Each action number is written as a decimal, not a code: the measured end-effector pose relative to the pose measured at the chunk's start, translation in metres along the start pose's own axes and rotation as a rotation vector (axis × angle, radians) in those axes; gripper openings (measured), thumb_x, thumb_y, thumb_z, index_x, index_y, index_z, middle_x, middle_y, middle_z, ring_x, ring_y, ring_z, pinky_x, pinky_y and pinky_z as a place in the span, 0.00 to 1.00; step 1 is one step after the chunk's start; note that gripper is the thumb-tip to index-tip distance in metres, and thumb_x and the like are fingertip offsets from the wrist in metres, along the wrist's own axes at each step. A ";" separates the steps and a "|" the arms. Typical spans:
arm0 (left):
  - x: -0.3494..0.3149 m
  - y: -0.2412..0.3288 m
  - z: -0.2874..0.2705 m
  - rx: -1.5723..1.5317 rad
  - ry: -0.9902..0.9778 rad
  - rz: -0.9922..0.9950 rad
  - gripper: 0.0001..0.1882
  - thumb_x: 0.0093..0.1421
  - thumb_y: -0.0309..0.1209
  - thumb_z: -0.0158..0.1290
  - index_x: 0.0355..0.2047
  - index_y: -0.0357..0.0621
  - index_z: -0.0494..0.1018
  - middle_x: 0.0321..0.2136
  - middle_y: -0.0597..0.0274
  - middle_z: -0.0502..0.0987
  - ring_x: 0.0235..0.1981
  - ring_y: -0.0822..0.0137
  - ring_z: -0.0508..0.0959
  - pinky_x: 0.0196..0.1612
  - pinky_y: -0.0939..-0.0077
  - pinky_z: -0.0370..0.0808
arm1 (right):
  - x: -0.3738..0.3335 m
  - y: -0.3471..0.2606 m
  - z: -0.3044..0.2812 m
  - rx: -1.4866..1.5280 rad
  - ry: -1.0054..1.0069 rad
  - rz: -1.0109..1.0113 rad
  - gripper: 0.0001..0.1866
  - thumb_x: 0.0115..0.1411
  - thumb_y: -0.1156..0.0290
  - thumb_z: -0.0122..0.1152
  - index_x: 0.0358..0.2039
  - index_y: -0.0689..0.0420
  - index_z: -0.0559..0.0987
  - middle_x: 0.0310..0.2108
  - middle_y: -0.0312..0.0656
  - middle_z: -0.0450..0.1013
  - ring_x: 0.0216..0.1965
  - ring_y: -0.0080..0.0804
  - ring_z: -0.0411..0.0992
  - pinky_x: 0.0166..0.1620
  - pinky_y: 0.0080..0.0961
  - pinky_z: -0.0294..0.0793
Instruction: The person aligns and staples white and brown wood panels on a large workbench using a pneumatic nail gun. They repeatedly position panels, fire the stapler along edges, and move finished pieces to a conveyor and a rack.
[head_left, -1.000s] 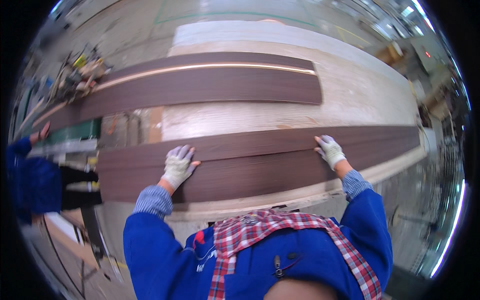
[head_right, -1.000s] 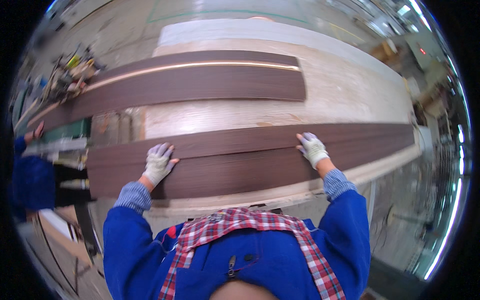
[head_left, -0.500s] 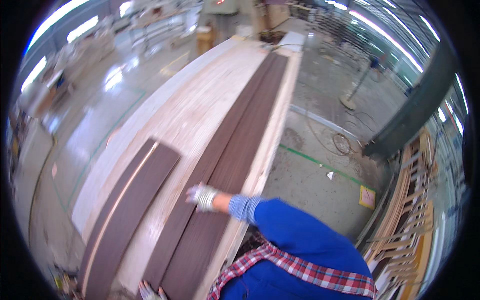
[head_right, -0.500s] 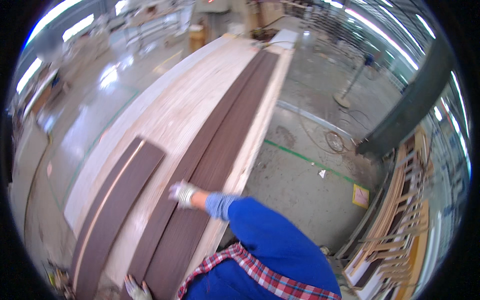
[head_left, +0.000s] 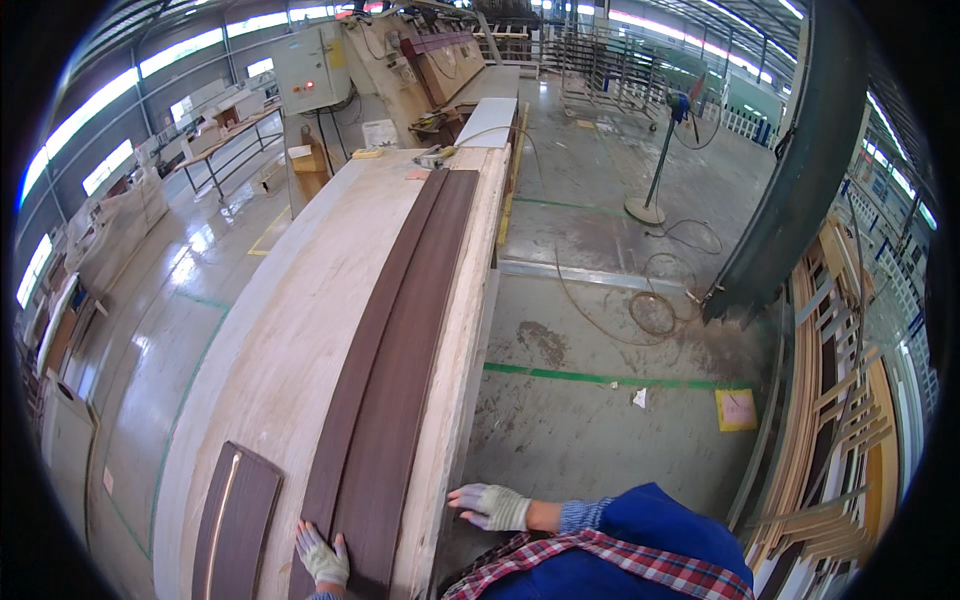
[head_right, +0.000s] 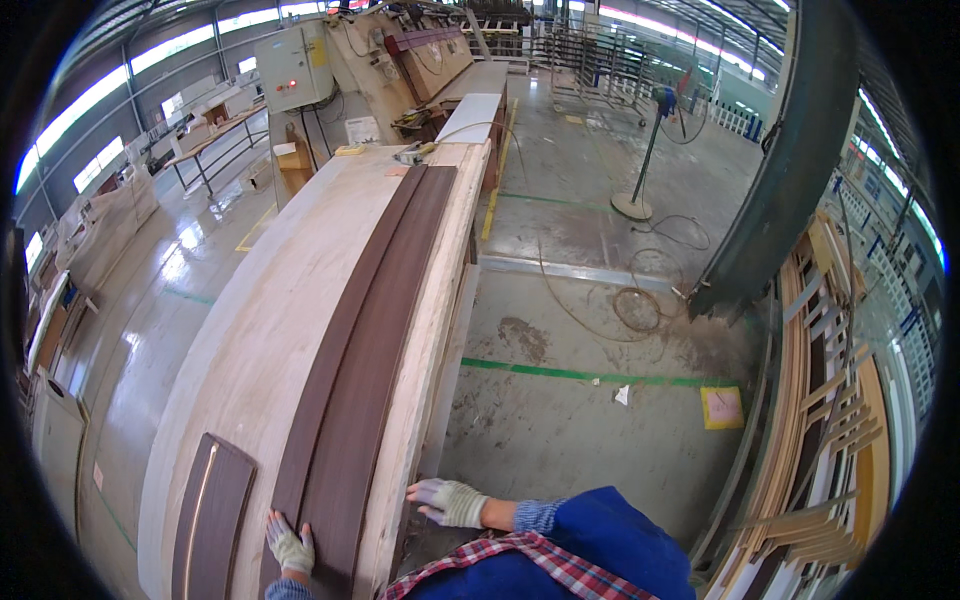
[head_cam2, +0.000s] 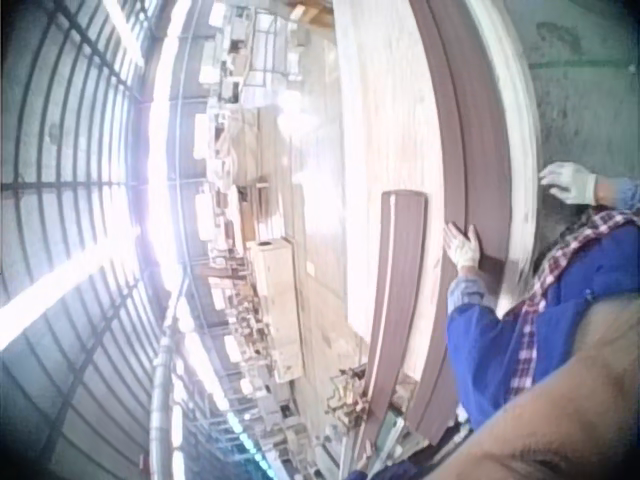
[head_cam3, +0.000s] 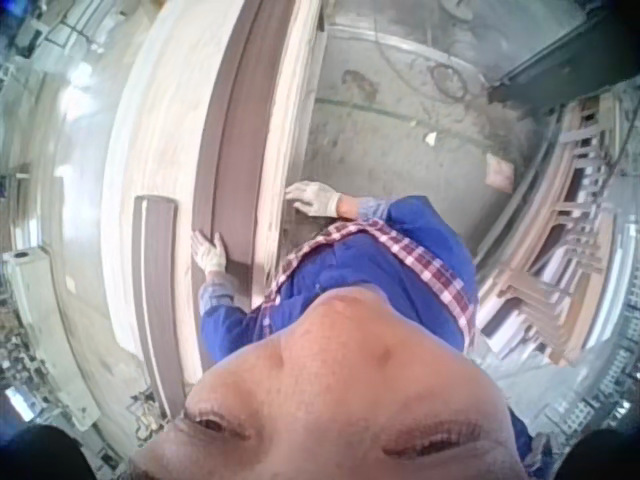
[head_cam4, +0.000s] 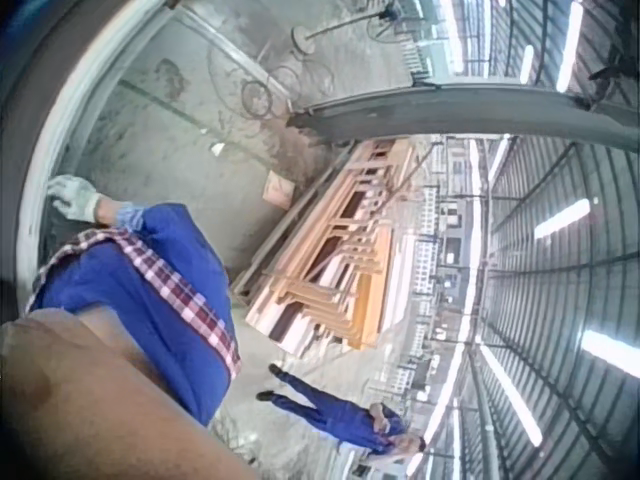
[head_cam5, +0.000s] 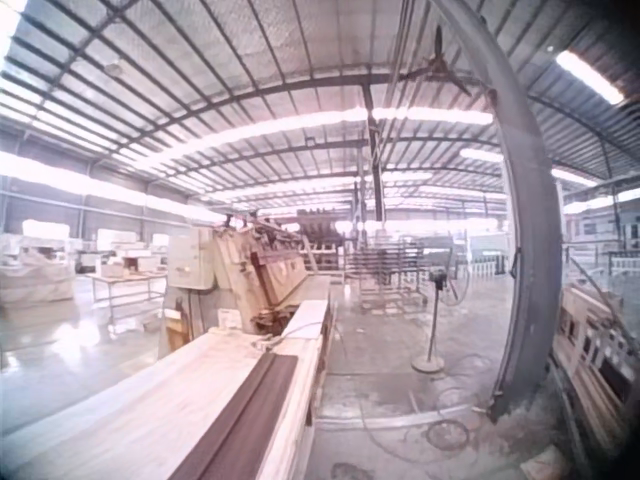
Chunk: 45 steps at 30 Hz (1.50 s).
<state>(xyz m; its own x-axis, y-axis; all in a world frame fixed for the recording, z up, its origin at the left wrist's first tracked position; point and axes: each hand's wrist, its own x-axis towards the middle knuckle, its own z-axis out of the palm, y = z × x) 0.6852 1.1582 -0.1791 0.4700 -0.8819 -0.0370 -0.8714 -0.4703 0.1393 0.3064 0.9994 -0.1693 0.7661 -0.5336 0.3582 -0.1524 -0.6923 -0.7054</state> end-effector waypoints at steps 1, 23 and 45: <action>0.029 0.028 0.004 -0.014 -0.010 -0.003 0.44 0.58 0.52 0.47 0.63 0.29 0.49 0.65 0.40 0.48 0.67 0.46 0.46 0.67 0.55 0.42 | -0.008 0.014 -0.030 -0.085 0.051 0.052 0.14 0.59 0.67 0.55 0.45 0.58 0.74 0.48 0.48 0.71 0.47 0.48 0.70 0.49 0.38 0.72; 0.584 0.495 0.031 0.041 -0.081 0.133 0.48 0.58 0.54 0.49 0.64 0.28 0.44 0.65 0.39 0.45 0.67 0.47 0.46 0.68 0.59 0.44 | 0.062 0.379 -0.387 -0.112 0.107 0.553 0.16 0.61 0.61 0.50 0.44 0.57 0.74 0.41 0.49 0.72 0.43 0.49 0.71 0.46 0.36 0.72; 0.932 0.838 0.064 -0.047 0.033 0.105 0.50 0.55 0.63 0.45 0.60 0.26 0.53 0.64 0.34 0.47 0.67 0.44 0.46 0.67 0.53 0.42 | 0.435 0.789 -0.737 -0.339 0.277 0.280 0.12 0.56 0.72 0.56 0.41 0.58 0.76 0.32 0.49 0.72 0.30 0.43 0.73 0.36 0.32 0.74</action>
<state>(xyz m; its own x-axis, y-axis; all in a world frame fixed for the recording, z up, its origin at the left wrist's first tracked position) 0.3840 -0.0602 -0.1599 0.3815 -0.9243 0.0130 -0.9090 -0.3726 0.1871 0.0595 -0.1373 -0.1194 0.4800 -0.7978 0.3648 -0.5569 -0.5984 -0.5760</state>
